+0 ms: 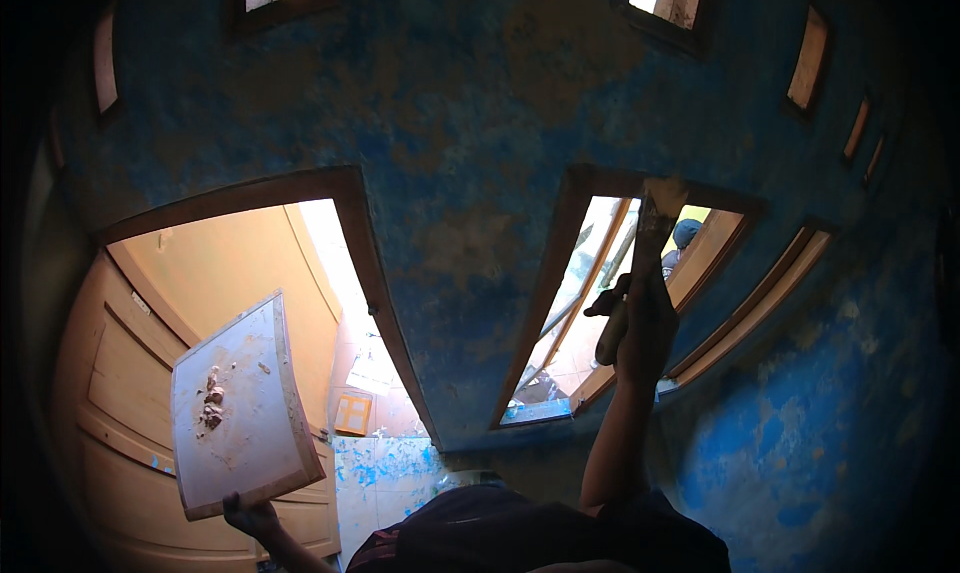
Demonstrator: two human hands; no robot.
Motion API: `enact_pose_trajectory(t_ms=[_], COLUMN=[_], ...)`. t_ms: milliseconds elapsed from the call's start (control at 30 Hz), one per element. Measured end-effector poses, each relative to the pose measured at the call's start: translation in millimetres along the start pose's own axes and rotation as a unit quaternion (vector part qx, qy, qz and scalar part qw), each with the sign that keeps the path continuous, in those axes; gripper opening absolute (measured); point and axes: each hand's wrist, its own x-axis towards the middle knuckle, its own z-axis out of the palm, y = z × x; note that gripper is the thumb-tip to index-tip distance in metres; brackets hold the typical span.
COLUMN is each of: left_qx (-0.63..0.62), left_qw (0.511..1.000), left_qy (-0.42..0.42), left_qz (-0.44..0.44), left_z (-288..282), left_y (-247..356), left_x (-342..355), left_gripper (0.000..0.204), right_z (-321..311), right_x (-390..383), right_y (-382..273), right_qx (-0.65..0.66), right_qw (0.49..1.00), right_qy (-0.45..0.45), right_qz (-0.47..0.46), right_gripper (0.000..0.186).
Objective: The person applies plaster to a blue ceiling using a trowel and hawk. They repeatedly scoop plaster from the hawk and spread it onto the ceiling surface in a room with multiple window openings.
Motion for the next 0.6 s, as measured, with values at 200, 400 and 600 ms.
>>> enact_pose_trajectory(t_ms=[200, 400, 600], left_qx=[-0.004, 0.019, 0.04], left_qw=[1.0, 0.998, 0.997], left_qy=[0.015, 0.031, 0.05], left_qz=[0.007, 0.044, 0.043], left_z=[-6, 0, 8], left_y=[-10, -16, -20], left_x=[7, 3, 4], left_gripper=[0.053, 0.054, 0.057], right_z=[12, 28, 39], right_x=[25, 46, 57], right_y=[-31, -41, -33], right_qx=[-0.105, -0.092, -0.095], right_qw=[0.991, 0.988, 0.987], right_qy=[0.013, 0.023, 0.032], right_qz=[-0.082, -0.126, -0.126], right_gripper=[0.018, 0.021, 0.023])
